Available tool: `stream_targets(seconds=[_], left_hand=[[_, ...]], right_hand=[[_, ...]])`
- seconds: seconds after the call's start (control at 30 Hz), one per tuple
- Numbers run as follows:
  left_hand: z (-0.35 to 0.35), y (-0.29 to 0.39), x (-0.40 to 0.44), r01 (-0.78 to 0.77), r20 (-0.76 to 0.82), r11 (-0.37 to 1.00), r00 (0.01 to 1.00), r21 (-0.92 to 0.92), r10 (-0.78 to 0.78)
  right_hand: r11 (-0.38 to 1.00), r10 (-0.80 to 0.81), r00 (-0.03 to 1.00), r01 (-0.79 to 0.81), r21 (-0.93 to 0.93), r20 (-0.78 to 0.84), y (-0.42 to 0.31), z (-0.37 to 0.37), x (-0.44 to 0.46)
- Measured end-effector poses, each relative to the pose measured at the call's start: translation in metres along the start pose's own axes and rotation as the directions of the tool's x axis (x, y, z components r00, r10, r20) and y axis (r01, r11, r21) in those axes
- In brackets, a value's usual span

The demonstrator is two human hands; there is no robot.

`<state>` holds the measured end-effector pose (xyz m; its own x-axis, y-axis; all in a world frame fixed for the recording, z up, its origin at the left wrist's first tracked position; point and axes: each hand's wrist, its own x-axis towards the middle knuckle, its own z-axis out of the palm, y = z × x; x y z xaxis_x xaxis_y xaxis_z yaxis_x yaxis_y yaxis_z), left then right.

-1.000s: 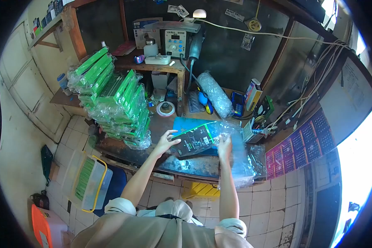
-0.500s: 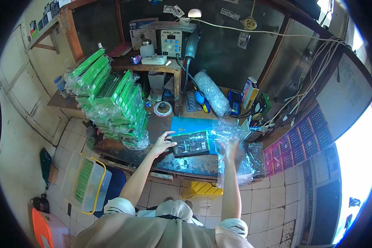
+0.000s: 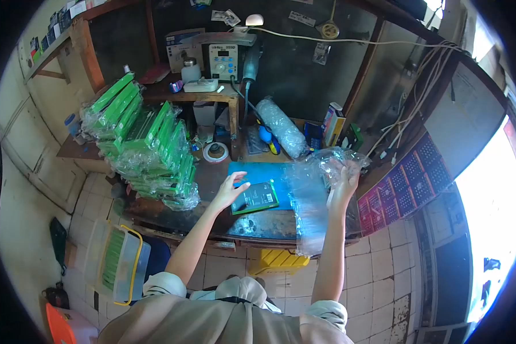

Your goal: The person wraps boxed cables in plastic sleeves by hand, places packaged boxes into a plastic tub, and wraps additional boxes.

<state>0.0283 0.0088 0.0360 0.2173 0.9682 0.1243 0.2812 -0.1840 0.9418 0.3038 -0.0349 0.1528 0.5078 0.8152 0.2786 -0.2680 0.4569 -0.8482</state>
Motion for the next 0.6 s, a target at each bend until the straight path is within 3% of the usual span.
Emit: stream_targets(seconds=[0.03, 0.07, 0.1, 0.13, 0.23, 0.3, 0.37, 0.43, 0.5, 0.57, 0.6], left_hand=[[0.005, 0.02, 0.0, -0.011, 0.011, 1.0, 1.0, -0.005, 0.011], [0.011, 0.041, -0.001, 0.126, 0.113, 0.949, 0.989, -0.288, -0.097], [0.016, 0.058, -0.001, 0.28, 0.246, 0.804, 0.954, -0.525, -0.171], [0.021, 0.066, 0.001, 0.321, 0.373, 0.745, 0.922, -0.585, -0.104], [0.044, 0.09, 0.006, 0.427, 0.465, 0.456, 0.885, -0.781, -0.03], [0.059, 0.097, 0.011, 0.396, 0.443, 0.509, 0.896, -0.764, -0.032], [0.07, 0.098, 0.012, 0.366, 0.415, 0.559, 0.909, -0.744, -0.043], [0.08, 0.093, 0.012, 0.242, 0.336, 0.697, 0.942, -0.675, -0.001], [0.088, 0.083, 0.01, 0.225, 0.28, 0.731, 0.959, -0.645, -0.049], [0.092, 0.065, 0.008, 0.148, 0.158, 0.714, 0.986, -0.684, -0.053], [0.09, 0.064, 0.005, 0.104, 0.054, 0.789, 0.995, -0.606, -0.089]], right_hand=[[1.0, -0.014, 1.0, 0.014, -0.005, -0.008, -0.009, 0.003, -0.003], [1.0, -0.017, 1.0, 0.017, -0.003, -0.005, -0.017, 0.004, -0.006], [1.0, -0.023, 1.0, 0.023, -0.002, -0.003, -0.022, 0.005, -0.007], [1.0, -0.006, 1.0, 0.006, 0.025, -0.019, -0.023, 0.006, -0.012], [0.995, -0.028, 0.999, 0.025, -0.099, -0.028, -0.003, 0.007, -0.03], [0.986, 0.094, 0.994, -0.102, -0.136, -0.059, 0.02, 0.008, -0.045], [0.814, -0.04, 0.993, 0.096, -0.572, 0.11, 0.049, -0.006, -0.051], [0.764, -0.002, 0.997, 0.054, -0.643, 0.082, 0.063, -0.001, -0.059], [0.71, 0.046, 0.998, 0.004, -0.704, 0.051, 0.071, 0.004, -0.067], [0.506, -0.052, 0.957, 0.273, -0.818, 0.287, 0.077, 0.007, -0.075], [0.495, 0.012, 0.948, 0.271, -0.825, 0.319, 0.079, 0.008, -0.078]])
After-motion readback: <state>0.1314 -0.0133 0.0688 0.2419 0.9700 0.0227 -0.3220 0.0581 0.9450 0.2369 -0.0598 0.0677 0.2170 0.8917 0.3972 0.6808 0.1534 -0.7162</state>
